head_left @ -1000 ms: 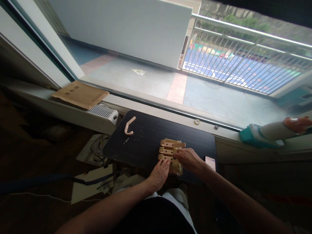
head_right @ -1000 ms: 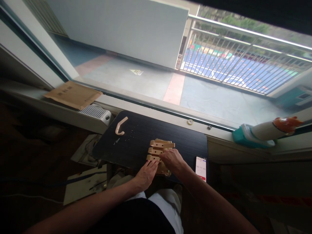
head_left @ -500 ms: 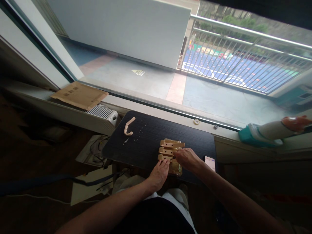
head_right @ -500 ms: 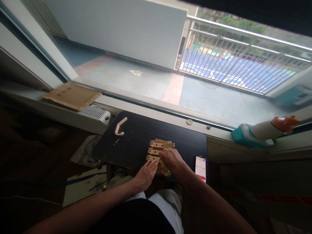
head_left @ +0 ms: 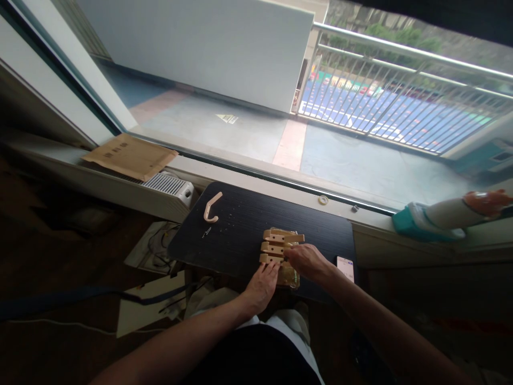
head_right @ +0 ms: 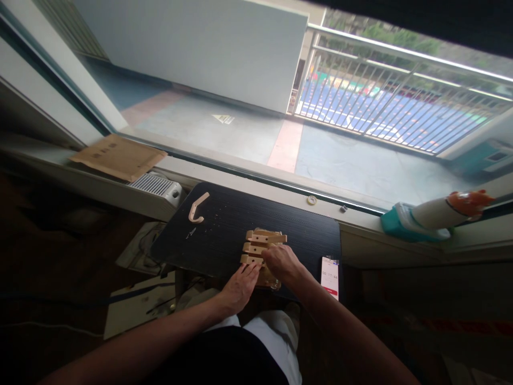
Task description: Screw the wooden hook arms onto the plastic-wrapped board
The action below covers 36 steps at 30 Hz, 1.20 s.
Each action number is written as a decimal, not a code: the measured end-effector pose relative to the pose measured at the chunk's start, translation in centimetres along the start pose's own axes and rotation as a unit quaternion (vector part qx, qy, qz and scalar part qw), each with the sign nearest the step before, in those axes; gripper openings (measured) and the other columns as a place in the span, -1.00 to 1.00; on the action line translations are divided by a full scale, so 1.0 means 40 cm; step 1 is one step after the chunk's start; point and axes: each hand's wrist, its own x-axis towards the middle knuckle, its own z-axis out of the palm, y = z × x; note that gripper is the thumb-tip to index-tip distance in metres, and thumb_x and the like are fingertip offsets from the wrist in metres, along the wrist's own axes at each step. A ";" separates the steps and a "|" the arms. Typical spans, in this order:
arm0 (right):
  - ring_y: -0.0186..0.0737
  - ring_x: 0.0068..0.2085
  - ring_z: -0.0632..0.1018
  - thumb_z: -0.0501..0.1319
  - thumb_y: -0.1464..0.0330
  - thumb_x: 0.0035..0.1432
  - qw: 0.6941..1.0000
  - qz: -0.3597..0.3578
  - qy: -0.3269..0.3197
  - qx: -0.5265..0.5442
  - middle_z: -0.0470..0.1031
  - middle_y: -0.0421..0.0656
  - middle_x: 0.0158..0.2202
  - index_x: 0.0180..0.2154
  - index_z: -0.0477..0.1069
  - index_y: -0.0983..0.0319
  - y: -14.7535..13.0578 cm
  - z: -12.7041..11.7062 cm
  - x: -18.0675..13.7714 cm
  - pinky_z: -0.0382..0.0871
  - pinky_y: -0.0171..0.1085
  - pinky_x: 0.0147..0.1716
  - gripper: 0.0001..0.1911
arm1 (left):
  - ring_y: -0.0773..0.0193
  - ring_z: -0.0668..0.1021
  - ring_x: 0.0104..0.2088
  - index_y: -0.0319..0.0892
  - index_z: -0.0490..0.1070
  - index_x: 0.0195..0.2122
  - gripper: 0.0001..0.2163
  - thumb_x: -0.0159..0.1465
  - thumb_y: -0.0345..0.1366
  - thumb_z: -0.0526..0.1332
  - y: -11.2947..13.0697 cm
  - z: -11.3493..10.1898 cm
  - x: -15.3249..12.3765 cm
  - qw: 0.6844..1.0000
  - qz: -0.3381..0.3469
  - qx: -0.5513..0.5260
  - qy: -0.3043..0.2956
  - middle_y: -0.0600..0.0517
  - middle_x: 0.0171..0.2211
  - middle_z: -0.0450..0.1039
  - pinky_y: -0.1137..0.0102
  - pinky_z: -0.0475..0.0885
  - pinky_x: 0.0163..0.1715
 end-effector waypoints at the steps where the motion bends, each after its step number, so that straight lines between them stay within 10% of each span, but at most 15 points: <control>1: -0.16 -0.24 0.57 -0.01 0.47 0.19 1.000 0.005 -0.004 -0.001 0.56 -0.05 -0.30 -0.24 0.47 0.25 0.000 -0.001 0.001 0.37 -0.31 -0.30 -0.72 | 0.10 0.20 0.20 -0.39 0.21 0.16 -0.55 0.25 -0.43 -0.07 0.000 -0.002 0.000 1.000 0.000 -0.001 0.000 -0.16 0.21 0.17 0.17 0.18 0.11; 36: -0.19 -0.28 0.56 0.02 0.45 0.18 1.000 -0.001 0.001 0.016 0.56 -0.06 -0.32 -0.27 0.47 0.24 0.010 -0.003 -0.006 0.28 -0.34 -0.37 -0.75 | 0.11 0.18 0.23 -0.36 0.20 0.17 -0.55 0.24 -0.43 -0.06 0.000 -0.029 -0.001 0.999 -0.013 -0.028 -0.040 -0.13 0.23 0.14 0.17 0.17 0.13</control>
